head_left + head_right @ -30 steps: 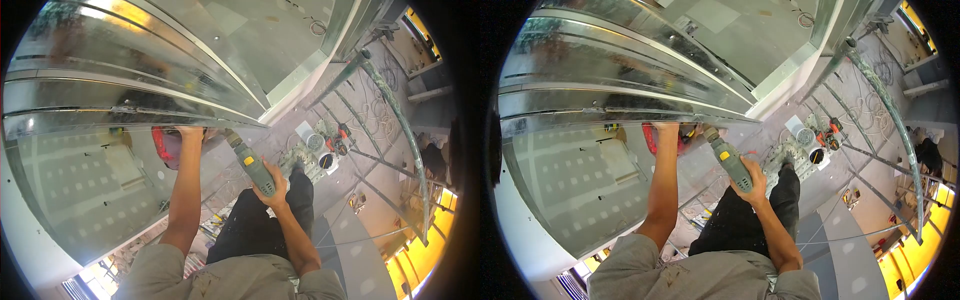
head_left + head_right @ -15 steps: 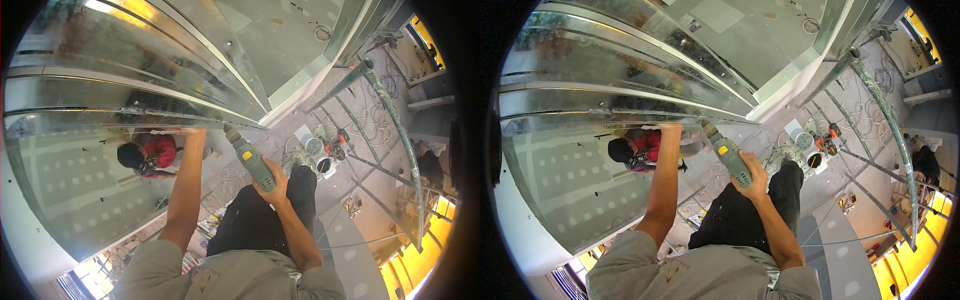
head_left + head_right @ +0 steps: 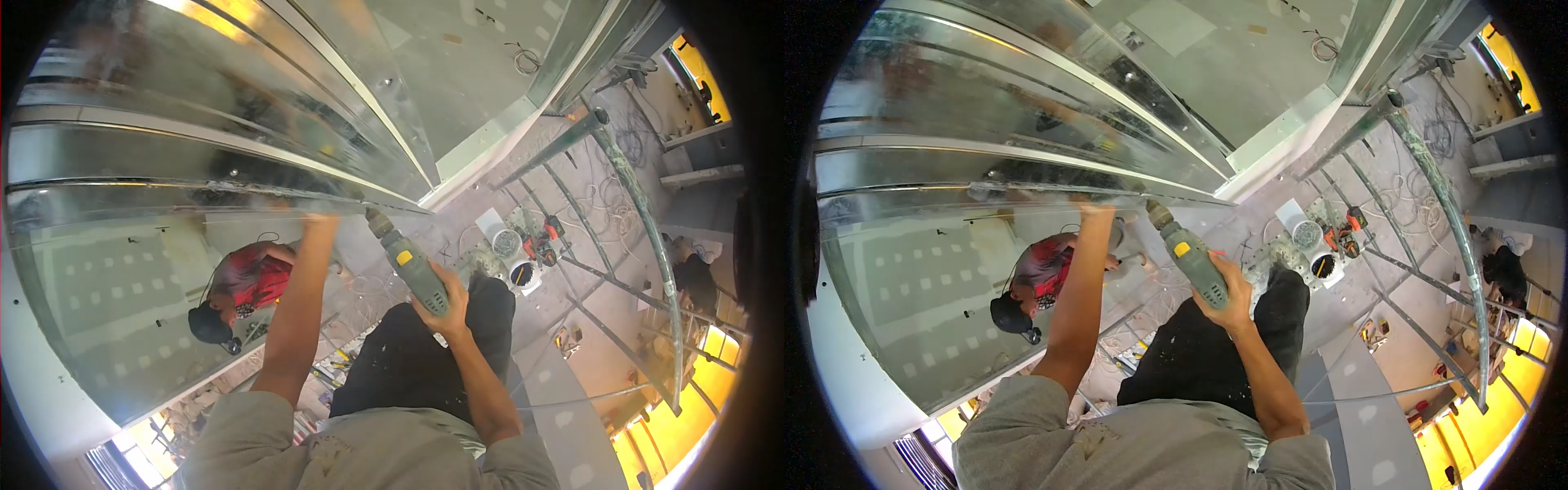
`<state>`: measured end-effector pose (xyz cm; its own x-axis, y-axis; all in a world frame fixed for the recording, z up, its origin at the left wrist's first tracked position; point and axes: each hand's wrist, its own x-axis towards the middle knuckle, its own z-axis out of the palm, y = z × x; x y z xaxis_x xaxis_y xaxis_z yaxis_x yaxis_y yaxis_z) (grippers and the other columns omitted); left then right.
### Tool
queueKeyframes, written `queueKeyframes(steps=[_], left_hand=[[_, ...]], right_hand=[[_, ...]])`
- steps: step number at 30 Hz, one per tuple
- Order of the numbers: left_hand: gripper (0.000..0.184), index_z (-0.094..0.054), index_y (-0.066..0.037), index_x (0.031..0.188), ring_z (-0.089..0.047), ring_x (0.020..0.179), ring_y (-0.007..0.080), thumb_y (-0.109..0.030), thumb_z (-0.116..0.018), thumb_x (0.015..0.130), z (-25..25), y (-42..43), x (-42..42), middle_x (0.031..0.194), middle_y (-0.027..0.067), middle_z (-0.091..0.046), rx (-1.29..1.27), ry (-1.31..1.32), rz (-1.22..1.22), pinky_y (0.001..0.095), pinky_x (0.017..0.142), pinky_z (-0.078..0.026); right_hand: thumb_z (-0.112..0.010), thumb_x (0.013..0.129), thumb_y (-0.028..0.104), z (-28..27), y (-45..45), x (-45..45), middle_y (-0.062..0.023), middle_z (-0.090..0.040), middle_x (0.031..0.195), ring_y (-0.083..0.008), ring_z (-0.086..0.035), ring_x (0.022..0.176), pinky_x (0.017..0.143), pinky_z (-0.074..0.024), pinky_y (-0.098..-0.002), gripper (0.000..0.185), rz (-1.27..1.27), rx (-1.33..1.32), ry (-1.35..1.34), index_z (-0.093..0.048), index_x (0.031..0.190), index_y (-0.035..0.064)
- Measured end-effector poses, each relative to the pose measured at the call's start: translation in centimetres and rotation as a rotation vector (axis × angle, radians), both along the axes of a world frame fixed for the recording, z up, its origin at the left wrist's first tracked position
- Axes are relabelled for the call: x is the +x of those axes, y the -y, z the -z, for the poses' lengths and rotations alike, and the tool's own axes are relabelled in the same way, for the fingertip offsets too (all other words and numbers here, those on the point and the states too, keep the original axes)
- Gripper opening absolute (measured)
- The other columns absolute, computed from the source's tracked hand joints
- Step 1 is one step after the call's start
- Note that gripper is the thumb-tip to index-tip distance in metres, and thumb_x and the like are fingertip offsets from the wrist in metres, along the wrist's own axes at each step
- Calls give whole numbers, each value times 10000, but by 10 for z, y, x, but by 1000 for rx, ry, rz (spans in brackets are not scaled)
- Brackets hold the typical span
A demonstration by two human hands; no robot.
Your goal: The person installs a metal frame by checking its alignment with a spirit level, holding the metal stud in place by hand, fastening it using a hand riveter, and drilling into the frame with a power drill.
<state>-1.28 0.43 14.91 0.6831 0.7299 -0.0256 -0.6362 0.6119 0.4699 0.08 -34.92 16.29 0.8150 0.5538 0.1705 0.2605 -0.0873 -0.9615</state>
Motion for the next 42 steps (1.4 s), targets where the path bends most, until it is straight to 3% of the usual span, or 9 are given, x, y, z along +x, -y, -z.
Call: queueKeyframes(steps=[1, 9, 14, 17, 21, 25, 28, 34, 42], left_hand=[[563, -586, -96, 1398, -582, 1242, 305, -492, -533, 1001, 1, -1, -2, 1399, 91, -615, -18, 22, 21, 453, 1092, -453], [551, -584, -97, 1398, -589, 1233, 297, -482, -529, 1008, 14, -24, -14, 1392, 86, -619, -274, 260, 208, 442, 1081, -465], [533, -581, -110, 1402, -589, 1239, 283, -478, -512, 1021, 13, -21, -10, 1391, 77, -617, -260, 198, 107, 424, 1078, -472], [548, -573, -110, 1414, -581, 1254, 288, -486, -501, 1022, -34, 19, 7, 1400, 84, -612, 181, -513, -331, 427, 1103, -460], [370, -618, -146, 1280, -607, 1078, 166, -399, -532, 1023, -51, 34, 6, 1166, 1, -629, 267, -387, -211, 316, 980, -504], [465, -584, -137, 1348, -585, 1171, 208, -451, -538, 1009, -29, 4, 3, 1289, 56, -614, 292, -159, -99, 361, 1035, -489], [674, -546, -87, 1450, -522, 1335, 342, -584, -482, 999, -42, 18, 13, 1474, 125, -548, 277, -410, -262, 474, 1148, -429], [647, -540, -119, 1454, -523, 1332, 312, -582, -457, 1010, -49, 22, 12, 1465, 90, -555, 143, -570, -330, 471, 1147, -419], [581, -519, -137, 1450, -556, 1277, 244, -551, -402, 1060, -40, 20, 14, 1411, 41, -574, 150, -461, -254, 405, 1088, -463]], right_hand=[[-866, 703, 81, 0, 0, 0, -160, -713, 1080, -264, -725, 928, 839, -558, -351, 659, 18, -2, 50, -612, 1305, -5], [-868, 713, 91, -3, 11, -5, -162, -700, 1043, -266, -719, 924, 828, -554, -354, 662, 5, 4, 19, -595, 1305, -22], [-870, 720, 94, 5, 13, -15, -183, -693, 1057, -278, -716, 942, 837, -553, -376, 651, 31, 15, -32, -590, 1294, -32], [-866, 719, 91, 10, 12, -18, -182, -695, 1069, -282, -716, 945, 844, -552, -383, 651, 40, 47, -21, -589, 1296, -25], [-862, 710, 97, 1, 17, -9, -182, -704, 1100, -301, -723, 955, 861, -558, -376, 656, 11, 3, -86, -610, 1309, 3], [-867, 698, 103, -4, 13, 9, -183, -708, 1088, -325, -730, 952, 858, -567, -375, 657, -12, 13, 10, -632, 1306, 20], [-864, 698, 100, -7, 5, 7, -179, -706, 1073, -325, -729, 938, 838, -568, -373, 661, -9, 14, -25, -629, 1311, 21], [-860, 708, 86, -1, 2, -2, -180, -705, 1078, -309, -728, 933, 831, -567, -366, 668, 19, 58, -10, -617, 1327, 21], [-852, 726, 55, 1, 10, -11, -202, -705, 1119, -309, -726, 976, 879, -563, -374, 657, 8, 77, 8, -596, 1325, -30]])
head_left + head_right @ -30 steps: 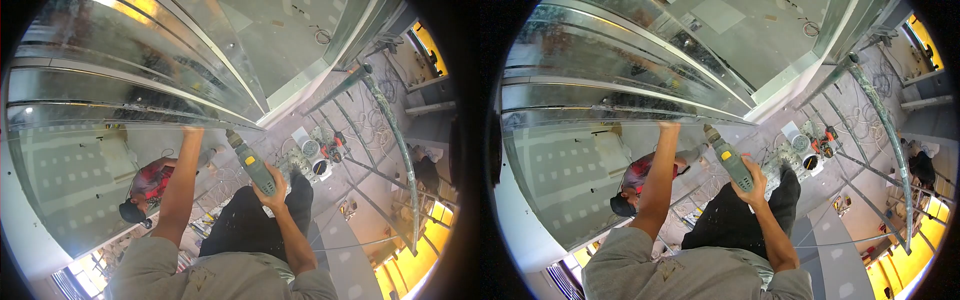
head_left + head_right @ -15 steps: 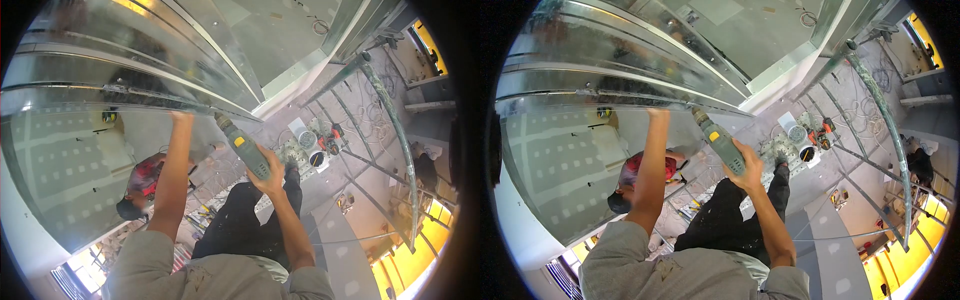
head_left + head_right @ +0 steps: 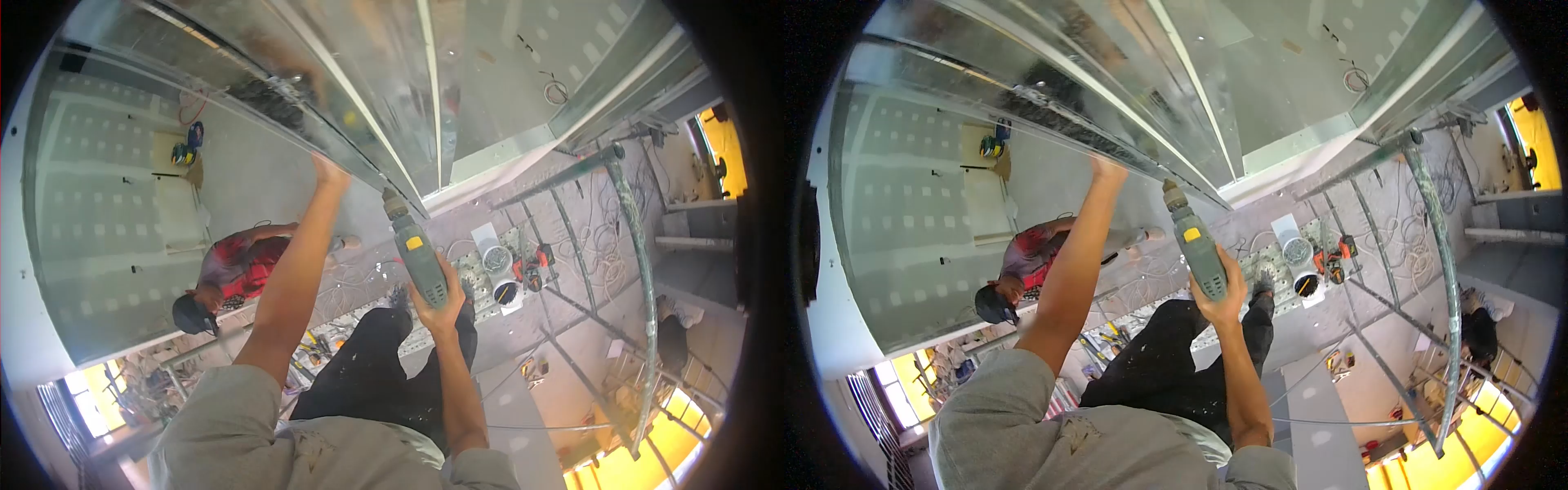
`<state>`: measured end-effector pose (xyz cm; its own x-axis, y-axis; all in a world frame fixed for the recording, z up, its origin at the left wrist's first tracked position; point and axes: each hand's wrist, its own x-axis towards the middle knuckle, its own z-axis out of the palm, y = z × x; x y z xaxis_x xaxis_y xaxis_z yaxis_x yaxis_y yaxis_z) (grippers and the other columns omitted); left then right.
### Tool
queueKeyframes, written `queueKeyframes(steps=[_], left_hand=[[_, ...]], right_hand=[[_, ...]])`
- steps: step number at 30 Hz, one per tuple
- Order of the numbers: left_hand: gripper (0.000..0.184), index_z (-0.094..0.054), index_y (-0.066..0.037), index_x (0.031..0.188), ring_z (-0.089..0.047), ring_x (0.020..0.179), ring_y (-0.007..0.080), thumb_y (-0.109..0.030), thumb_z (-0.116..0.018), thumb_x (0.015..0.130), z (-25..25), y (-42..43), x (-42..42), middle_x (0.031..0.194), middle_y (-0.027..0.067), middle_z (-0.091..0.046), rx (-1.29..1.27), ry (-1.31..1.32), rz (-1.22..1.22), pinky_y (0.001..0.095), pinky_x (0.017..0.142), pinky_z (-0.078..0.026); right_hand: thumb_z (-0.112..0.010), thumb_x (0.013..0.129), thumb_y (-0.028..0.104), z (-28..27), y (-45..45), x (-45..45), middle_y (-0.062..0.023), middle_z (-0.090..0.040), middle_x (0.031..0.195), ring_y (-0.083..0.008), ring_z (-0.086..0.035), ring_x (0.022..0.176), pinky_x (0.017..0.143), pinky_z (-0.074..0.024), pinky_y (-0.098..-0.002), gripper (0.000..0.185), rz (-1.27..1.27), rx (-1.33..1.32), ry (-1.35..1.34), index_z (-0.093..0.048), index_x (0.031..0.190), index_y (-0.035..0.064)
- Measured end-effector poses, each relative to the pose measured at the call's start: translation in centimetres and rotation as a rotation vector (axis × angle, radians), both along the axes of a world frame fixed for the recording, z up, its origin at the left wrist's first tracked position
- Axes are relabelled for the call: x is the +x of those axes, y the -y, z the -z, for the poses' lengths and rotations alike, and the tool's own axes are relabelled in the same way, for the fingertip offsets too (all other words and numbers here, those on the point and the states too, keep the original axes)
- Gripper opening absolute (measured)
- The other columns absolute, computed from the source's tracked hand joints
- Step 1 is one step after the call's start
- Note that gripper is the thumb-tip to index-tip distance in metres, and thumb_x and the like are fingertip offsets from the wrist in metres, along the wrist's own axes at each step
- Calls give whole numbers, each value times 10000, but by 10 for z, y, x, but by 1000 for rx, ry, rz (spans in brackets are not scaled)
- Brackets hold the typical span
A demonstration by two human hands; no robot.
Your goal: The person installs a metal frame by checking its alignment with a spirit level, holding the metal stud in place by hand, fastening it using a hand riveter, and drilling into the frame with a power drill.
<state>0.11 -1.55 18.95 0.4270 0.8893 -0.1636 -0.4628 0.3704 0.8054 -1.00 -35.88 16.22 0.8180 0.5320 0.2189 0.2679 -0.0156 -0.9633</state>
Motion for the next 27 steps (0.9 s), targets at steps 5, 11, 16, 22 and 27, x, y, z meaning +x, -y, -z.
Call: queueKeyframes(steps=[5, 11, 16, 22, 27], left_hand=[[529, -540, -133, 1406, -592, 1212, 210, -521, -460, 1056, -7, 7, 8, 1323, 31, -608, -3, 112, -31, 369, 1030, -499], [486, -533, -119, 1415, -590, 1198, 173, -456, -430, 1082, -23, -1, 3, 1302, 12, -619, -77, -45, -88, 341, 1030, -480], [603, -504, -63, 1447, -574, 1216, 159, -534, -374, 1094, -76, -11, -5, 1310, 29, -616, 199, -176, -23, 322, 1045, -449], [733, -507, -12, 1424, -588, 1181, 196, -633, -333, 1076, -157, 4, 8, 1282, 65, -620, 260, -61, -41, 340, 1027, -453], [768, -477, 37, 1450, -542, 1258, 212, -619, -312, 1085, -148, -19, 14, 1390, 108, -570, 332, -184, 54, 333, 1088, -405]], right_hand=[[-870, 710, 52, 6, 40, -15, -211, -697, 1154, -314, -721, 1011, 916, -556, -375, 687, -1, -71, -9, -590, 1331, -40], [-888, 696, 66, -54, 59, -24, -205, -694, 1176, -288, -716, 1031, 927, -556, -377, 732, 19, -119, -96, -581, 1352, -41], [-876, 713, 89, -162, 56, -21, -196, -692, 1177, -251, -699, 1039, 940, -544, -368, 743, -50, -93, -107, -557, 1368, -57], [-868, 703, 97, -252, 40, -21, -182, -682, 1182, -226, -680, 1063, 950, -535, -365, 776, -43, -62, -13, -531, 1382, -72], [-843, 707, 49, -301, 23, -17, -181, -675, 1187, -231, -671, 1071, 951, -529, -366, 763, -3, -45, -8, -532, 1395, -62]])
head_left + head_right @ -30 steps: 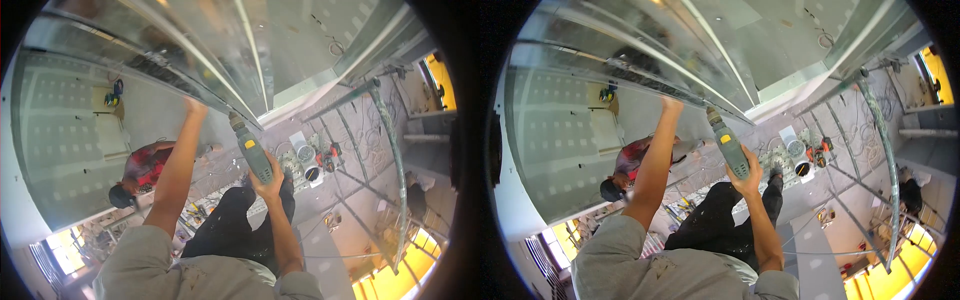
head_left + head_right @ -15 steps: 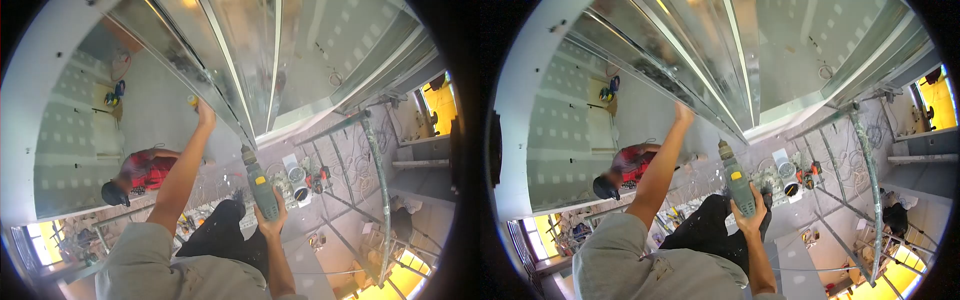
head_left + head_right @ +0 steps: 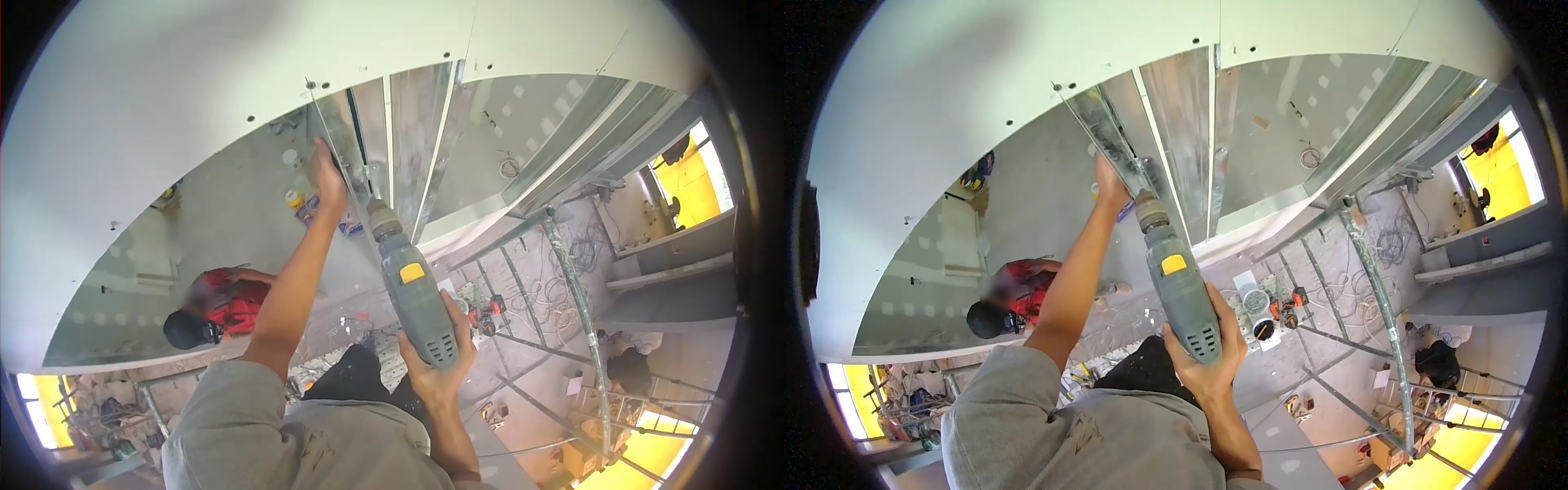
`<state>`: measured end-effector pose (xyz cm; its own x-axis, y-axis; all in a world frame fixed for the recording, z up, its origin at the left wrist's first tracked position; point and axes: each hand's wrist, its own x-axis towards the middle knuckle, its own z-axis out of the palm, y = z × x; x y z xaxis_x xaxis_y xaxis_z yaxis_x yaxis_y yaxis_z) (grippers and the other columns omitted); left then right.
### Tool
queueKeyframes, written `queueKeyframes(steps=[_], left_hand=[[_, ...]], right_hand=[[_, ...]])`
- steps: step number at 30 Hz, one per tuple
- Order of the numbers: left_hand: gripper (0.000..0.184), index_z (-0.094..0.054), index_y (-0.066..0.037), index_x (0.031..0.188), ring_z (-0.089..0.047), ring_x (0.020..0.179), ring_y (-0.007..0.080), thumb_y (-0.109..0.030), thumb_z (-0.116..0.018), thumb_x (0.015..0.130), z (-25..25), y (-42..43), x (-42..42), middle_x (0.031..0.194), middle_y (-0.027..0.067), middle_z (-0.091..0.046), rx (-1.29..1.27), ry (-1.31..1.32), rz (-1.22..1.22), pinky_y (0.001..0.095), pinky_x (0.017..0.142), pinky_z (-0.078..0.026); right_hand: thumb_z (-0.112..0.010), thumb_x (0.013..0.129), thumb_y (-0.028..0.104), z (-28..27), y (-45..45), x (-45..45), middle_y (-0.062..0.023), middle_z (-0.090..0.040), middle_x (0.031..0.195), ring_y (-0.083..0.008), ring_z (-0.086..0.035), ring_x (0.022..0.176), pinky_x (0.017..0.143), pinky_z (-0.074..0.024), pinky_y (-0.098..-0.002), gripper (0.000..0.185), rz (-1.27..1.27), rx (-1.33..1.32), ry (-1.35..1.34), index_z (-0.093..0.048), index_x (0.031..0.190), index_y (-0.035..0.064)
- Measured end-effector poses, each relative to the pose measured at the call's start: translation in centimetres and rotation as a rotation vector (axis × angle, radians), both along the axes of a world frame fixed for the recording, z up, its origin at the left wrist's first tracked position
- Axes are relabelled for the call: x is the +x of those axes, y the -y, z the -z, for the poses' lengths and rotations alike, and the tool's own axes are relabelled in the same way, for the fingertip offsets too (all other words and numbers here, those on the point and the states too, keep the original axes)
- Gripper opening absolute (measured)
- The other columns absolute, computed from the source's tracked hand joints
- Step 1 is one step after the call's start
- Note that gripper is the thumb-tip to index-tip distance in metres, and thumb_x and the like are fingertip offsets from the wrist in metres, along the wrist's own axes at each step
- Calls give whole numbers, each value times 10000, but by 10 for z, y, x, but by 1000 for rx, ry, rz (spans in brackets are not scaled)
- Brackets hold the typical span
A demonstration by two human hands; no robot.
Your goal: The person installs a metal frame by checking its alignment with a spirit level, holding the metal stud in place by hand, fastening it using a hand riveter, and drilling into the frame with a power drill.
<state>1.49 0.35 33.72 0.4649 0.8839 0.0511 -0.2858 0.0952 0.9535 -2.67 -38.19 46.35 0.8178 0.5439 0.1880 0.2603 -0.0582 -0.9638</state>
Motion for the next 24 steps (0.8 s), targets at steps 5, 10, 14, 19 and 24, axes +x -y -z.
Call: queueKeyframes(steps=[5, 10, 14, 19, 24], left_hand=[[647, -514, -3, 1381, -532, 1171, 202, -549, -321, 1094, -32, 30, 8, 1293, 89, -556, 83, 133, -21, 342, 1017, -421], [813, -425, 38, 1516, -439, 1386, 245, -632, -259, 1086, -44, 36, 8, 1525, 148, -469, 60, 99, -47, 338, 1180, -294], [792, -452, 33, 1492, -465, 1345, 239, -622, -258, 1091, -31, 30, 9, 1481, 133, -503, 139, 90, -92, 340, 1172, -305], [756, -474, 24, 1470, -483, 1309, 225, -598, -254, 1102, -51, 51, 12, 1437, 110, -531, 87, 68, -192, 335, 1162, -317], [759, -454, 36, 1488, -476, 1327, 217, -588, -252, 1106, -25, 36, 4, 1463, 112, -516, 412, 15, -127, 323, 1159, -319]], right_hand=[[-867, 714, 54, -5, -10, 6, -194, -687, 1163, -248, -691, 1035, 927, -540, -362, 731, 14, 12, 58, -564, 1371, -53], [-906, 717, 71, -1, -13, 6, -205, -698, 1137, -261, -713, 991, 892, -558, -356, 717, 4, 2, 101, -586, 1347, -49], [-903, 717, 64, -4, -13, 3, -208, -697, 1132, -261, -712, 997, 893, -558, -356, 712, 26, 3, 83, -587, 1345, -49], [-901, 718, 66, -4, -13, 4, -209, -701, 1129, -261, -715, 1003, 897, -558, -358, 709, 36, 7, 83, -588, 1344, -47], [-893, 725, 62, -6, -15, 6, -203, -701, 1125, -254, -718, 999, 895, -561, -361, 708, 25, 18, 100, -578, 1349, -51]])
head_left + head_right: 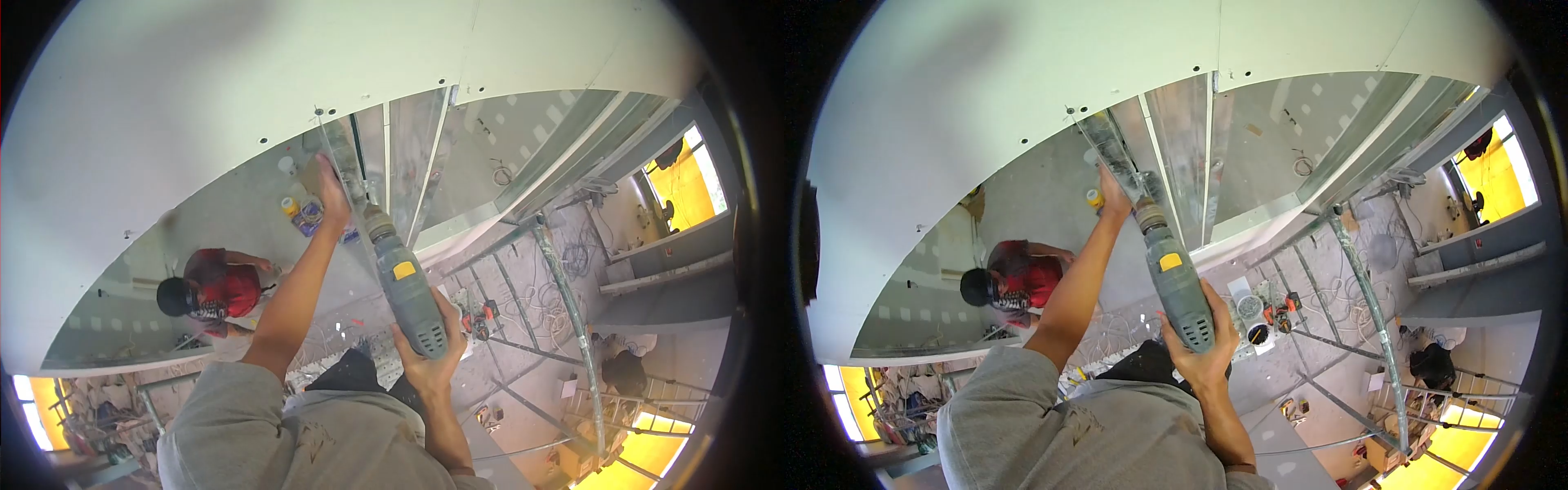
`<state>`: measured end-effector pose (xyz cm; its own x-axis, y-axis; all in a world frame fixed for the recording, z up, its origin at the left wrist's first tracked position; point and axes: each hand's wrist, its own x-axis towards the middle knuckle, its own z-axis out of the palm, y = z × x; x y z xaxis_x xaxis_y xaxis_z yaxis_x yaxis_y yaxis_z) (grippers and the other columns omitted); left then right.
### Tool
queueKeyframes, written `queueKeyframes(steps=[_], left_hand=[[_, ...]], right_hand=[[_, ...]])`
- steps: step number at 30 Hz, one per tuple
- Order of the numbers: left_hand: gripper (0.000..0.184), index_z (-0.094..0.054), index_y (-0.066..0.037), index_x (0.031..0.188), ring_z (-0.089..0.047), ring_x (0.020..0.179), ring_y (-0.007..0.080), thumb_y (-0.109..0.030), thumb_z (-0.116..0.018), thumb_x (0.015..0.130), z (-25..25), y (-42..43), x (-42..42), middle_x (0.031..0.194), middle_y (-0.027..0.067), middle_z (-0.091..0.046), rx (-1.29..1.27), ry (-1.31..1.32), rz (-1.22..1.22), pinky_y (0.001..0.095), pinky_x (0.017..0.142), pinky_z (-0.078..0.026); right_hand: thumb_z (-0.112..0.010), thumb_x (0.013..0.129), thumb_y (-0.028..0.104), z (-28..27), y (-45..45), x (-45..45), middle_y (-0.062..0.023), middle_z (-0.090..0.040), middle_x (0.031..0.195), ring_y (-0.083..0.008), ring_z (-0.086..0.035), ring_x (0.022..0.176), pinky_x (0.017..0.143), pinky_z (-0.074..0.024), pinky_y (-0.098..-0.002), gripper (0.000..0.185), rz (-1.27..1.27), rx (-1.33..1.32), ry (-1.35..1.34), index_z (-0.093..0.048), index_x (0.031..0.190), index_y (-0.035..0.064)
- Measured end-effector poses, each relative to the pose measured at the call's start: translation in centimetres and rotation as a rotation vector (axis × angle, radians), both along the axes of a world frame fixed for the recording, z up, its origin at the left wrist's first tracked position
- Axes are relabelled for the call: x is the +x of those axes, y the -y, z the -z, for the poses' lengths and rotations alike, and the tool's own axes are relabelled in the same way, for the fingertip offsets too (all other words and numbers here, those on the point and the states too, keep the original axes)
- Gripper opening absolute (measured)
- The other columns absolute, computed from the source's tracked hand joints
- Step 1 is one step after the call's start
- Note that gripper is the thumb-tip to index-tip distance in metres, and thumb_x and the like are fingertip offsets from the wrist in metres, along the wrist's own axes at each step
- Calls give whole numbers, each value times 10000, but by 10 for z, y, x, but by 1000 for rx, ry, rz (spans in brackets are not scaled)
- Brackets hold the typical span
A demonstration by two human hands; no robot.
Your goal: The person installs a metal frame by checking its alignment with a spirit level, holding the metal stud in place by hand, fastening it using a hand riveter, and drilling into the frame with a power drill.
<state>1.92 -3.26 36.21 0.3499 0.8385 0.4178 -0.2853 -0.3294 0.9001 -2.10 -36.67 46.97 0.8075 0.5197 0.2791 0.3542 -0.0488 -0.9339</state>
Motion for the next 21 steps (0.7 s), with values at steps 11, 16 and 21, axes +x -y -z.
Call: queueKeyframes(steps=[11, 16, 21], left_hand=[[729, -425, 59, 1499, -445, 1361, 211, -529, -202, 1128, -7, -1, 0, 1501, 129, -480, 12, -34, 7, 321, 1178, -293], [735, -386, 46, 1528, -416, 1402, 213, -538, -193, 1125, -13, 2, 4, 1536, 133, -451, -253, 73, 107, 320, 1196, -277], [748, -359, 20, 1553, -410, 1418, 213, -567, -211, 1114, -12, 6, 7, 1547, 119, -443, -343, 163, 169, 325, 1206, -275]], right_hand=[[-870, 725, 55, 6, -2, -1, -188, -694, 1110, -240, -707, 988, 896, -555, -354, 693, -1, 23, -34, -576, 1344, -50], [-872, 713, 45, 11, -1, 2, -192, -691, 1121, -243, -704, 1005, 906, -550, -355, 706, -5, 15, -18, -576, 1347, -51], [-889, 701, 49, 18, -3, 2, -205, -689, 1097, -266, -710, 969, 883, -554, -359, 710, 3, 49, 34, -586, 1335, -52]])
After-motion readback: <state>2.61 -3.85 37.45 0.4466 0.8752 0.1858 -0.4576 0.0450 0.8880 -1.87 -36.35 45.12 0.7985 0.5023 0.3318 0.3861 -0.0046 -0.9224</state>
